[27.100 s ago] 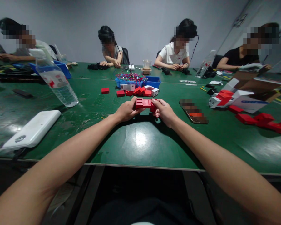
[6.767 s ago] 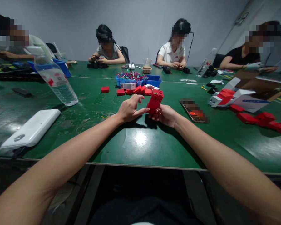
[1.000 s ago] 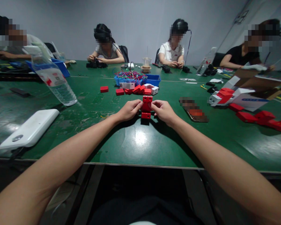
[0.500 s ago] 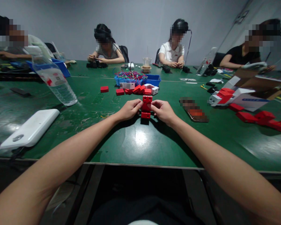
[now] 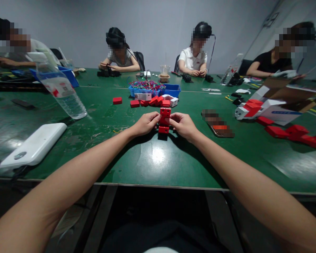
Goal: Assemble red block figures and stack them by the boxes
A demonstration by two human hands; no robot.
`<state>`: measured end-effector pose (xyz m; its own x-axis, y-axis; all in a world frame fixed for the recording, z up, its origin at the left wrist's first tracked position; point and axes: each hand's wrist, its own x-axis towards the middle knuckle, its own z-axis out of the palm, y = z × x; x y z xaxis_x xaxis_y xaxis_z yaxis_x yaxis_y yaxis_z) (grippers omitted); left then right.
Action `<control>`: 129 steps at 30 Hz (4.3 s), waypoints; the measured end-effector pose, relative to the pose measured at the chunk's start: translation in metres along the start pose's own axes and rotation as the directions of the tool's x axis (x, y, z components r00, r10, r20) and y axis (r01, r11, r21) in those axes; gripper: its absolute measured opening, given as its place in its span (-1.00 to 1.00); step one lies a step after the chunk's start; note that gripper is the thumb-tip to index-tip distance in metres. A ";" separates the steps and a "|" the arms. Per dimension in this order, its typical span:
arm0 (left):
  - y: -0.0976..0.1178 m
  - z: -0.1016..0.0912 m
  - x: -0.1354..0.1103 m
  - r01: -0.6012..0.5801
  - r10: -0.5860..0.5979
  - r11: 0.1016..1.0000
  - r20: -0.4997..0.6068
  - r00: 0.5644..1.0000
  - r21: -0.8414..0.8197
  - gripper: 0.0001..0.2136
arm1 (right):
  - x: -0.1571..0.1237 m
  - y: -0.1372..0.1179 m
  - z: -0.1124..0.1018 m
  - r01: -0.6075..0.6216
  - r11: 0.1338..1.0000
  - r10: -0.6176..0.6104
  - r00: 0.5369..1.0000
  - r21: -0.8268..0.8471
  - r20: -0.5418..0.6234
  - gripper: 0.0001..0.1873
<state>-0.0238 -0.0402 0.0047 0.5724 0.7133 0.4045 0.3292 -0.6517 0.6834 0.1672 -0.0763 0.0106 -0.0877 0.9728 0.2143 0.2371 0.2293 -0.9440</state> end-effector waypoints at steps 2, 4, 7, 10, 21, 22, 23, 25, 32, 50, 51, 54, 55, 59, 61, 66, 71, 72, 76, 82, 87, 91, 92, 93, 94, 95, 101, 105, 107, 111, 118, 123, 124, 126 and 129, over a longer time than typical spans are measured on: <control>-0.001 0.000 0.000 -0.005 0.005 1.000 0.002 1.000 0.006 -0.64 | 0.000 0.000 0.000 0.002 1.000 -0.002 1.000 -0.005 0.001 -0.68; -0.003 0.001 0.000 -0.006 0.006 1.000 0.004 1.000 0.023 -0.63 | 0.000 0.001 0.000 0.006 1.000 -0.006 1.000 -0.013 0.000 -0.68; -0.003 0.000 0.000 -0.019 0.019 0.998 0.004 1.000 0.058 -0.61 | 0.000 0.001 0.000 0.012 1.000 -0.012 1.000 -0.020 -0.002 -0.68; -0.002 -0.004 -0.001 -0.062 0.057 0.987 0.038 0.998 0.146 -0.59 | 0.000 0.000 0.000 0.006 1.000 -0.006 1.000 -0.019 0.003 -0.70; -0.008 -0.028 -0.001 0.054 0.008 0.763 -0.093 0.996 0.644 -0.64 | -0.002 -0.005 0.000 -0.011 1.000 0.011 1.000 0.000 0.024 -0.69; -0.011 -0.030 -0.001 0.145 -0.044 0.717 -0.163 0.986 0.682 -0.64 | -0.002 -0.006 0.000 -0.014 1.000 0.014 1.000 0.002 0.024 -0.70; -0.015 -0.032 -0.002 0.215 -0.095 0.677 -0.206 0.974 0.704 -0.61 | -0.003 -0.006 0.000 -0.016 1.000 0.016 1.000 0.004 0.024 -0.71; -0.024 -0.038 -0.003 0.306 -0.174 0.634 -0.255 0.951 0.710 -0.51 | -0.003 -0.007 0.000 -0.015 1.000 0.015 1.000 0.008 0.025 -0.71; -0.048 -0.063 -0.009 0.449 -0.480 0.541 -0.177 0.859 0.711 -0.29 | -0.002 -0.006 -0.001 -0.005 1.000 0.005 1.000 -0.020 0.023 -0.75; -0.023 -0.044 -0.002 0.411 -0.407 0.331 -0.264 0.874 0.849 -0.24 | -0.001 -0.005 -0.002 0.020 0.999 -0.018 0.999 -0.042 0.041 -0.74; -0.023 -0.044 -0.002 0.417 -0.406 0.340 -0.268 0.873 0.843 -0.25 | -0.001 -0.005 -0.002 0.015 0.999 -0.014 0.999 -0.042 0.040 -0.75; -0.029 -0.047 -0.004 0.418 -0.413 0.390 -0.249 0.876 0.820 -0.21 | -0.002 -0.007 -0.002 0.002 0.999 0.000 0.999 -0.041 0.037 -0.76; -0.032 -0.048 -0.005 0.420 -0.424 0.414 -0.237 0.874 0.808 -0.18 | -0.002 -0.007 -0.002 0.000 0.999 0.002 0.999 -0.040 0.039 -0.76; -0.037 -0.055 -0.005 0.440 -0.457 0.491 -0.208 0.865 0.751 -0.18 | -0.002 -0.006 -0.002 0.009 0.999 -0.007 0.999 -0.045 0.043 -0.74; -0.036 -0.058 -0.004 0.450 -0.454 0.484 -0.225 0.862 0.751 -0.21 | -0.001 -0.004 -0.003 0.018 0.999 -0.016 0.999 -0.051 0.041 -0.74; -0.031 -0.056 -0.003 0.434 -0.423 0.423 -0.250 0.871 0.795 -0.20 | -0.001 -0.003 -0.001 0.015 0.998 -0.013 0.999 -0.063 0.039 -0.73; -0.034 -0.054 -0.005 0.433 -0.417 0.384 -0.266 0.869 0.816 -0.25 | -0.002 -0.005 0.000 0.021 0.998 -0.019 0.999 -0.057 0.033 -0.73; -0.036 -0.055 -0.005 0.444 -0.413 0.394 -0.276 0.868 0.805 -0.26 | -0.002 -0.006 0.000 0.021 0.998 -0.019 0.999 -0.056 0.037 -0.72; -0.044 -0.062 -0.006 0.488 -0.465 0.481 -0.260 0.846 0.728 -0.25 | -0.002 -0.006 -0.001 0.024 0.998 -0.021 0.999 -0.066 0.045 -0.71; -0.049 -0.070 -0.009 0.421 -0.441 0.567 -0.170 0.881 0.708 -0.34 | -0.002 -0.004 -0.002 0.025 0.996 -0.022 0.999 -0.081 0.044 -0.69; -0.036 -0.065 -0.011 0.313 -0.342 0.672 -0.093 0.935 0.671 -0.44 | -0.002 -0.002 -0.001 0.042 0.996 -0.039 0.998 -0.081 0.044 -0.70; -0.029 -0.048 -0.007 0.174 -0.176 0.896 -0.031 0.984 0.408 -0.57 | -0.001 0.001 0.000 0.100 0.985 -0.097 0.995 -0.138 0.022 -0.73; -0.028 -0.042 -0.005 0.147 -0.149 0.941 -0.017 0.989 0.306 -0.58 | 0.000 0.001 0.000 0.117 0.980 -0.116 0.993 -0.160 0.013 -0.74; -0.027 -0.035 -0.004 0.121 -0.122 0.974 -0.011 0.993 0.193 -0.60 | 0.000 0.001 0.000 0.130 0.974 -0.131 0.991 -0.184 0.006 -0.74; -0.027 -0.027 -0.002 0.105 -0.104 0.990 -0.011 0.995 0.092 -0.62 | 0.000 0.002 0.000 0.140 0.968 -0.143 0.990 -0.210 0.001 -0.74; -0.026 -0.020 0.000 0.087 -0.087 0.996 0.011 0.996 0.001 -0.63 | 0.000 0.002 -0.001 0.145 0.962 -0.150 0.989 -0.232 -0.005 -0.75; -0.014 0.002 0.003 -0.002 0.002 0.992 -0.001 1.000 -0.126 -0.65 | -0.002 0.000 0.000 0.140 0.960 -0.151 0.988 -0.242 -0.026 -0.82; -0.005 -0.006 -0.001 0.023 -0.031 0.981 -0.038 0.999 -0.193 -0.43 | -0.003 -0.003 0.000 0.140 0.942 -0.163 0.985 -0.306 -0.052 -0.86; -0.001 -0.009 -0.004 -0.070 0.073 0.991 0.025 0.997 -0.116 -0.19 | -0.003 -0.004 0.000 0.145 0.935 -0.171 0.984 -0.324 -0.052 -0.87; 0.005 -0.007 -0.006 -0.240 0.241 0.958 0.014 0.970 0.158 -0.01 | -0.003 -0.007 -0.001 0.153 0.931 -0.177 0.983 -0.333 -0.043 -0.86; 0.004 -0.003 -0.005 -0.305 0.313 0.915 0.015 0.950 0.264 -0.07 | -0.002 -0.007 -0.003 0.159 0.935 -0.168 0.986 -0.315 0.000 -0.81; 0.004 -0.003 -0.004 -0.277 0.287 0.917 0.010 0.958 0.286 -0.10 | 0.000 -0.002 -0.004 0.182 0.872 -0.202 0.979 -0.453 0.004 -0.79; 0.003 -0.003 -0.004 -0.268 0.278 0.920 0.003 0.960 0.286 -0.11 | 0.000 -0.001 -0.004 0.196 0.845 -0.218 0.976 -0.497 0.015 -0.75; 0.002 -0.003 -0.003 -0.245 0.260 0.927 -0.017 0.965 0.286 -0.13 | 0.001 0.003 -0.004 0.226 0.783 -0.244 0.969 -0.580 0.047 -0.69; 0.000 -0.005 -0.001 -0.220 0.245 0.928 -0.046 0.968 0.300 -0.14 | 0.002 0.011 -0.005 0.232 0.716 -0.232 0.969 -0.659 0.088 -0.73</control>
<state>-0.0282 -0.0397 0.0071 0.6000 0.5431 0.5874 0.4045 -0.8394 0.3630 0.1749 -0.0716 0.0020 -0.2254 0.8864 0.4044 0.7869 0.4104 -0.4608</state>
